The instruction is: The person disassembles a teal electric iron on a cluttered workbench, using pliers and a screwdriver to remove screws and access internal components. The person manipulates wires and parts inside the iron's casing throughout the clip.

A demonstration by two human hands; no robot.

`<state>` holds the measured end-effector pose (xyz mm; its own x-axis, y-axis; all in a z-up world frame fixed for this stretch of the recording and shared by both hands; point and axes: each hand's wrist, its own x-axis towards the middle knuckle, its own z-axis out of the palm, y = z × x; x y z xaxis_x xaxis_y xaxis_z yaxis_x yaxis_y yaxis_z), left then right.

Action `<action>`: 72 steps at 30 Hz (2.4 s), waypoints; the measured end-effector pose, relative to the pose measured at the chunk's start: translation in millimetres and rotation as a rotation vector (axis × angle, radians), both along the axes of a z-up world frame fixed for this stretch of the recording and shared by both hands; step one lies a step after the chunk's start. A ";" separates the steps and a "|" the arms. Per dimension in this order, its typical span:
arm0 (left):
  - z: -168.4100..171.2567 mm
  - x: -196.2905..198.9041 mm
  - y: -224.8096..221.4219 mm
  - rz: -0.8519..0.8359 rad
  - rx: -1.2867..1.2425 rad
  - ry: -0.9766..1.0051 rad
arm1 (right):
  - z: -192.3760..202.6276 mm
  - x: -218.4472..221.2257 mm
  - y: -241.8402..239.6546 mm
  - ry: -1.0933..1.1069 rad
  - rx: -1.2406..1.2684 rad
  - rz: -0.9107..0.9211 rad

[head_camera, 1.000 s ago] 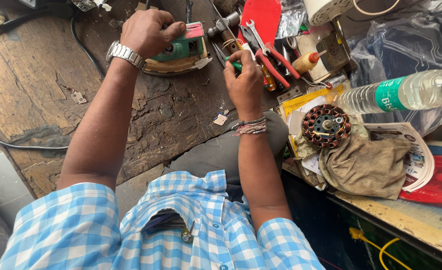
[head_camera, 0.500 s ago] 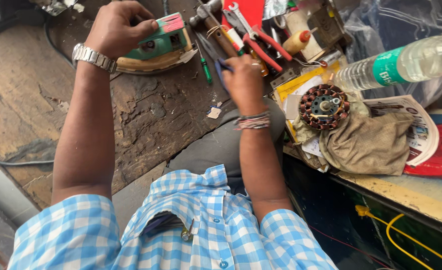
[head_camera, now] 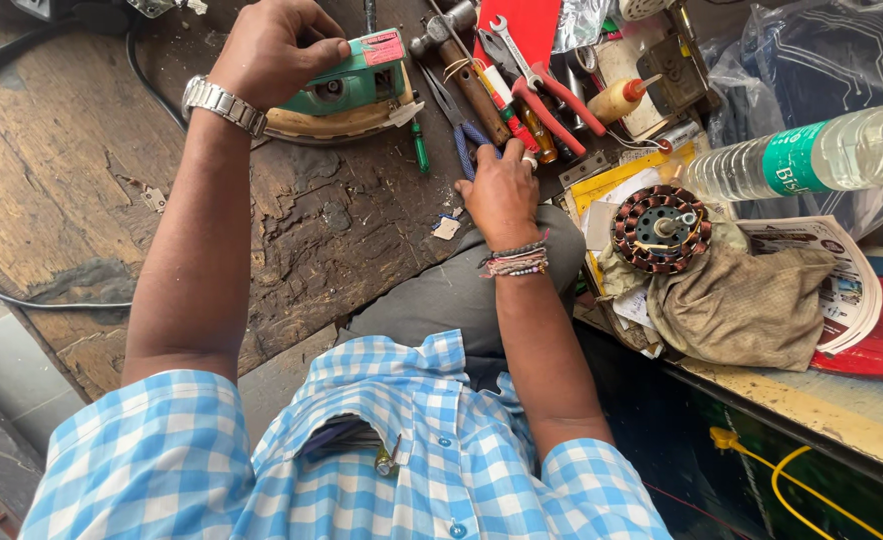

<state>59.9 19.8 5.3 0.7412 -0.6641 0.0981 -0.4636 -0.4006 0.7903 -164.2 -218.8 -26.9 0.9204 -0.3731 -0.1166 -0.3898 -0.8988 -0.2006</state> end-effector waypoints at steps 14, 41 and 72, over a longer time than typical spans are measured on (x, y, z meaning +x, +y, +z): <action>-3.3 0.6 -2.4 0.038 0.041 0.008 | -4.2 6.2 -9.0 -0.175 0.225 -0.106; -7.7 -1.3 -4.8 0.038 0.047 -0.035 | 12.4 -57.8 17.1 -0.098 1.843 -0.223; -8.0 -3.7 -5.6 0.055 0.048 -0.020 | -14.4 -47.4 24.3 -0.113 2.591 -0.413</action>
